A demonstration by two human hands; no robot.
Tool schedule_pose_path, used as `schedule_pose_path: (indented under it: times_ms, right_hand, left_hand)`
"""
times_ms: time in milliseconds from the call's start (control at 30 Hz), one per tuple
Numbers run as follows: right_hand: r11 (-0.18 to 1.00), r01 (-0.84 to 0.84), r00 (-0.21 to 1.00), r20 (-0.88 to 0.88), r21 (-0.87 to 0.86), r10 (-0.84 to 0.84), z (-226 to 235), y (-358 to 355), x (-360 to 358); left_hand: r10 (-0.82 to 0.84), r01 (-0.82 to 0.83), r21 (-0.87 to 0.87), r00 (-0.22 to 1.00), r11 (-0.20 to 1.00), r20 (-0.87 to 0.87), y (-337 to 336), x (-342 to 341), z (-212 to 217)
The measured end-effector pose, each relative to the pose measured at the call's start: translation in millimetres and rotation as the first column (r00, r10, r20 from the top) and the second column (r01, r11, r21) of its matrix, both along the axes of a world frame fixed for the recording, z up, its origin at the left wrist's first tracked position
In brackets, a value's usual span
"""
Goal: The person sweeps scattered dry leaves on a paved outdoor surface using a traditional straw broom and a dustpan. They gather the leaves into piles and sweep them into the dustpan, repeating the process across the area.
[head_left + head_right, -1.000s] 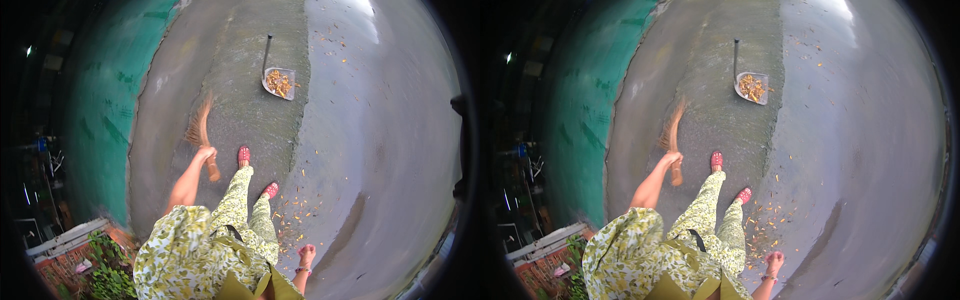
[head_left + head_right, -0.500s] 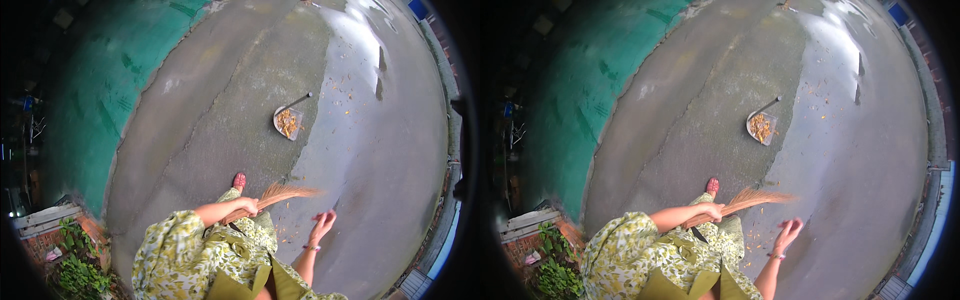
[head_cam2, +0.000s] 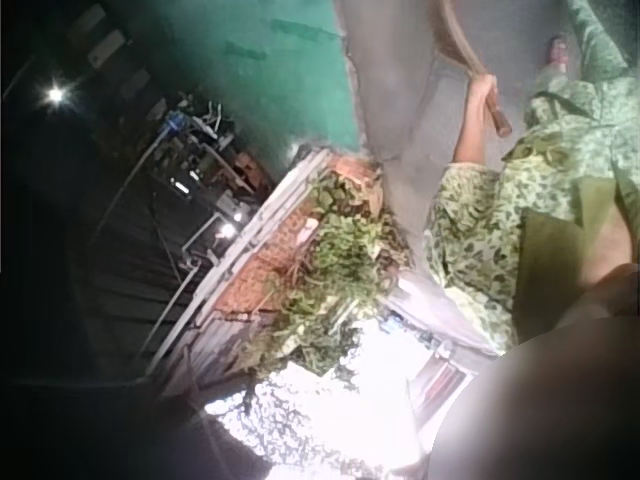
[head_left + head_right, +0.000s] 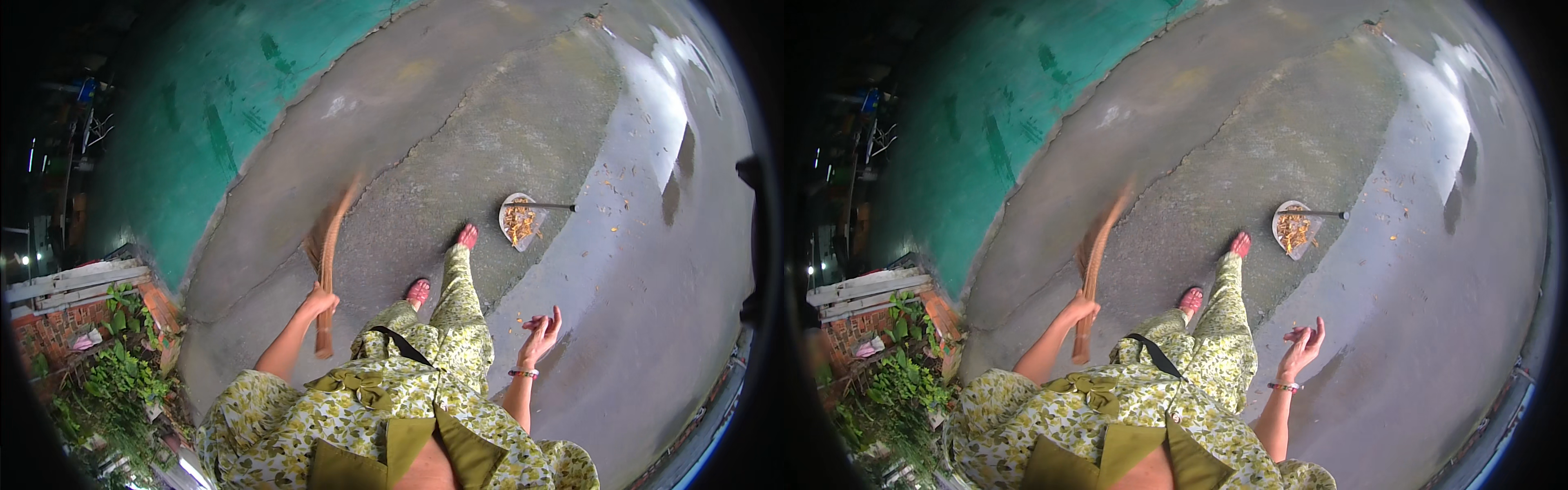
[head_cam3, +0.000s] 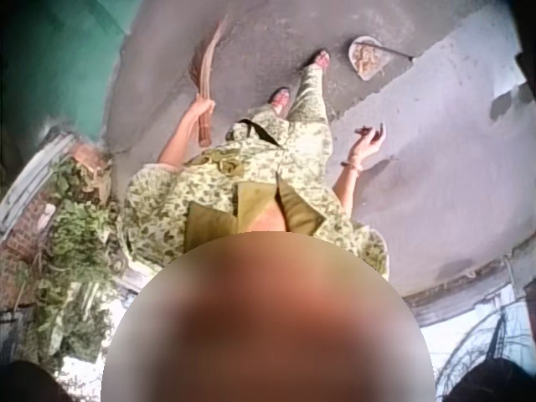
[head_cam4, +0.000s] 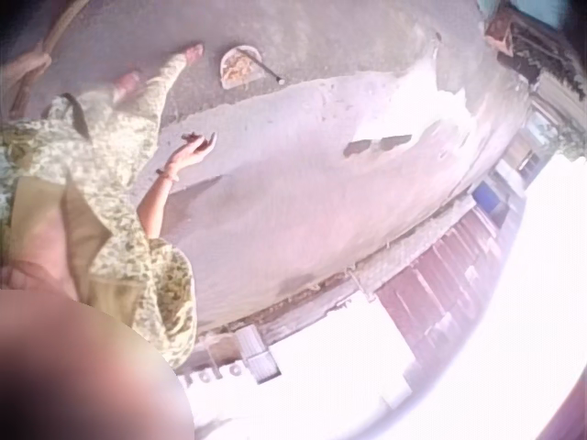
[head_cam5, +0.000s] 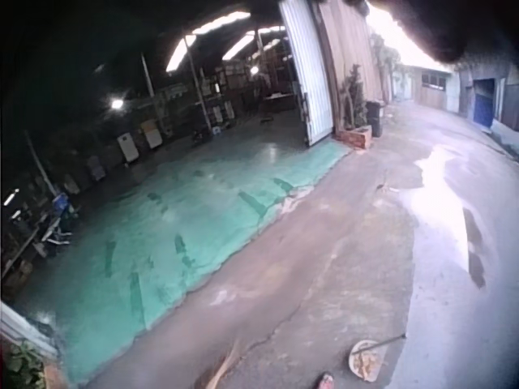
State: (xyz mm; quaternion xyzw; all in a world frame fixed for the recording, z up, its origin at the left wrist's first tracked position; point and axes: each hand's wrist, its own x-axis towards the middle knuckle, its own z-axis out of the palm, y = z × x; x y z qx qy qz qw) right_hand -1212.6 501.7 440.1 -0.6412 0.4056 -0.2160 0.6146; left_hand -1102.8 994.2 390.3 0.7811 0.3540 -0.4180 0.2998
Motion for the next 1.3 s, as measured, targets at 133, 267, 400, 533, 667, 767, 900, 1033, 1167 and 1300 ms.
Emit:
schedule_pose_path:
  times_ms: [133,267,400,533,667,767,900,1033,1167,1300]
  right_hand:
    - [0.997,-0.035,0.998,-0.044,0.067,0.038,-13.8,-42.4,95.8]
    - [0.878,0.105,0.984,-0.175,0.466,-0.025,-62.3,-105.8,196.9]
    - [0.758,0.253,0.966,-0.203,0.601,-0.162,-113.8,-145.7,255.3]
    - [0.695,0.477,0.878,-0.247,0.538,-0.411,-149.1,-175.9,281.2]
    - [0.627,0.445,0.885,-0.206,0.639,-0.419,-180.8,-212.6,267.5]
    - [0.743,0.346,0.936,-0.266,0.573,-0.231,-181.1,-220.2,263.3]
    - [0.869,0.337,0.906,-0.376,0.363,-0.195,-162.8,-205.5,260.4]
    - [0.888,0.37,0.879,-0.413,0.272,-0.239,-146.5,-180.5,223.8]
    - [0.877,0.419,0.851,-0.439,0.236,-0.288,-126.3,-138.9,197.2]
    - [0.815,0.528,0.802,-0.455,0.24,-0.386,-125.2,-109.2,171.6]
  left_hand:
    - [0.073,-0.079,-0.095,0.995,0.992,-0.063,-55.9,79.7,-66.1]
    - [-0.114,0.114,-0.253,0.993,0.961,0.014,-198.5,139.6,-118.1]
    - [-0.209,0.193,-0.171,0.975,0.966,-0.08,-295.2,203.6,-77.2]
    - [-0.282,0.266,-0.237,0.959,0.934,-0.035,-233.3,234.8,-44.7]
    - [0.108,-0.185,-0.38,0.971,0.906,-0.215,-200.7,237.9,35.2]
    - [0.356,-0.382,-0.271,0.924,0.884,-0.142,-184.2,218.5,41.6]
    - [0.564,-0.624,-0.347,0.781,0.7,-0.269,-128.6,218.5,-34.1]
    - [0.604,-0.669,-0.401,0.741,0.626,-0.293,-187.7,258.4,-92.8]
    - [0.373,-0.339,-0.501,0.927,0.797,-0.035,-301.9,264.7,-119.6]
    - [-0.316,0.197,-0.654,0.946,0.731,-0.068,-332.7,377.7,-76.4]
